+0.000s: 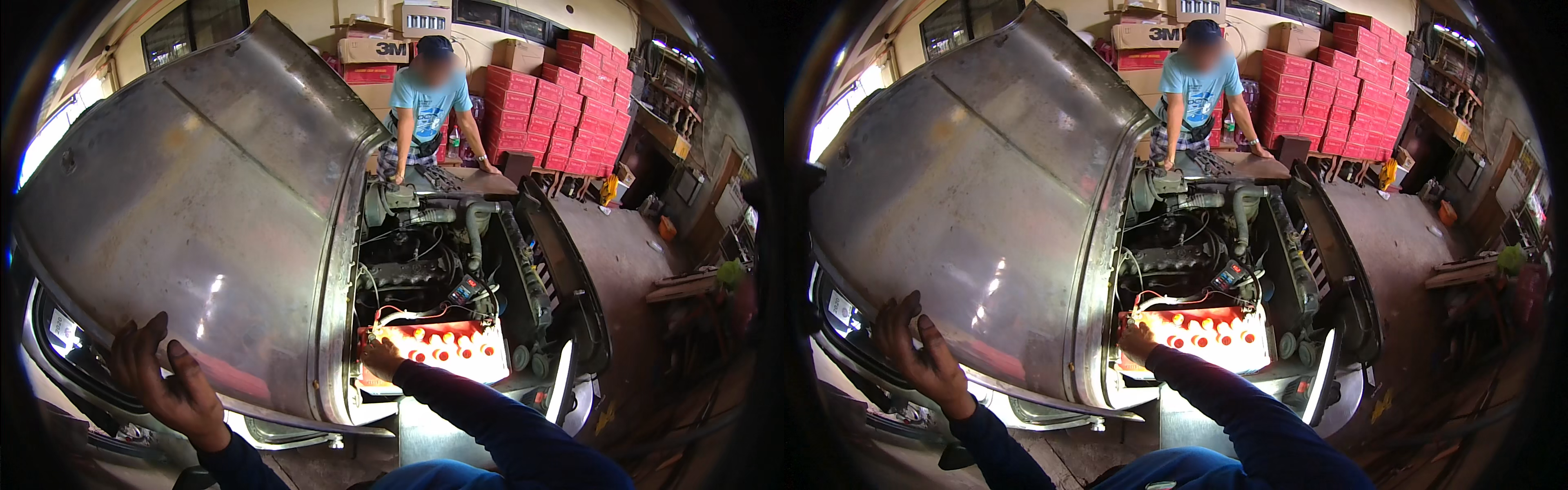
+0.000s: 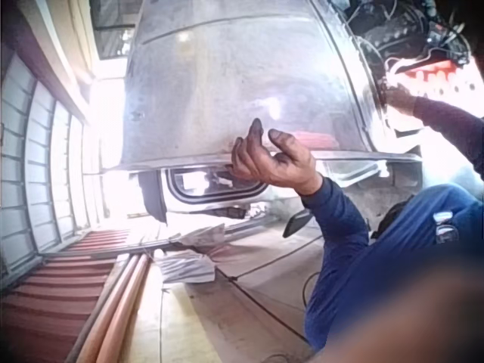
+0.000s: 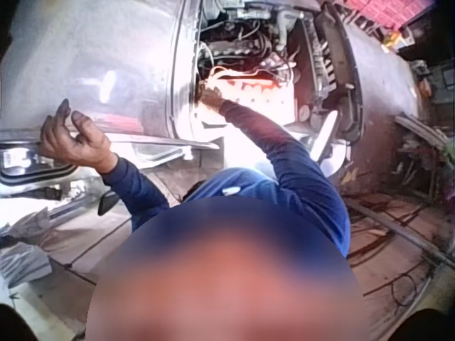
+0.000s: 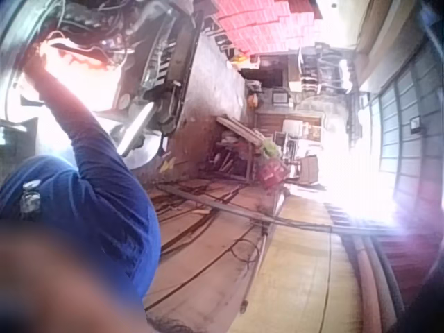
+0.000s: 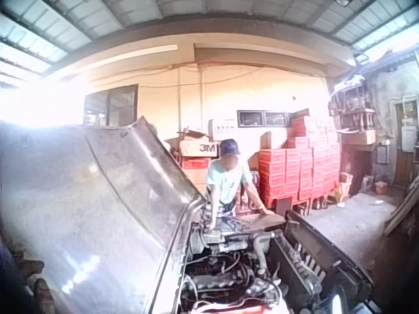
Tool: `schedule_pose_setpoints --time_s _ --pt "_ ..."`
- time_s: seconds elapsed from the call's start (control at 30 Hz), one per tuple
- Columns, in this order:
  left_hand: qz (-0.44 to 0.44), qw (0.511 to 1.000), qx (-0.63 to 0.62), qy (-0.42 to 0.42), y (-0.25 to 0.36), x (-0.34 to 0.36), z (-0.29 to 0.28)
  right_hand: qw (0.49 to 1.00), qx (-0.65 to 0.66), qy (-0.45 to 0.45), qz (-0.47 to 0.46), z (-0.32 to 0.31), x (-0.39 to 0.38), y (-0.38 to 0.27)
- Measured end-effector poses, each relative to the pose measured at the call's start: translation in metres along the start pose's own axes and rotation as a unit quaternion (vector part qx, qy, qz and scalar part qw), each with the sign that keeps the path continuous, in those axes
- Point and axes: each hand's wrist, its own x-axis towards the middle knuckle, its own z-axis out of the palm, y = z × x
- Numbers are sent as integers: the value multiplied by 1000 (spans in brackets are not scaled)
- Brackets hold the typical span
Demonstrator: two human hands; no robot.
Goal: The person works under the open hood of a car, using a portable light to illuminate the engine bay. They manipulate wires and components near the red valve cover, then use a wrench to tighten or loosen a bolt on the engine. Another person is visible in the background working on the engine as well.
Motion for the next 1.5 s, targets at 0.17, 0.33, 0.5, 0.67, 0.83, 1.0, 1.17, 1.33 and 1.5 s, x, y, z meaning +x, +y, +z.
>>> schedule_pose_setpoints --time_s 0.17,0.33,0.5,0.67,0.83,1.0,1.17,1.33,1.5 --pt "-4 1000 -5 -2 2 2 -1 996 47 32 64 -1 2 -11" --pt "5 1000 14 1 1 1 -1 992 39 -65 99 -18 1 -10" --pt "4 1000 8 3 -1 -1 0 999 3 -32 21 -20 -18 -1" --pt "-5 1000 -17 3 -2 0 1 993 97 22 61 -15 -14 -3" --pt "6 1000 -10 3 -1 0 0 996 54 -40 61 -28 -6 -3" --pt "3 1000 -5 6 0 0 1 996 93 6 -14 -27 -15 3" --pt "-7 1000 -10 -2 1 1 -1 995 45 84 -22 -8 -4 -1" --pt "12 1000 12 8 0 0 0 999 -21 35 10 -4 -2 -12" --pt "0 1000 -9 -1 0 1 0 998 24 14 49 -20 -7 -11"
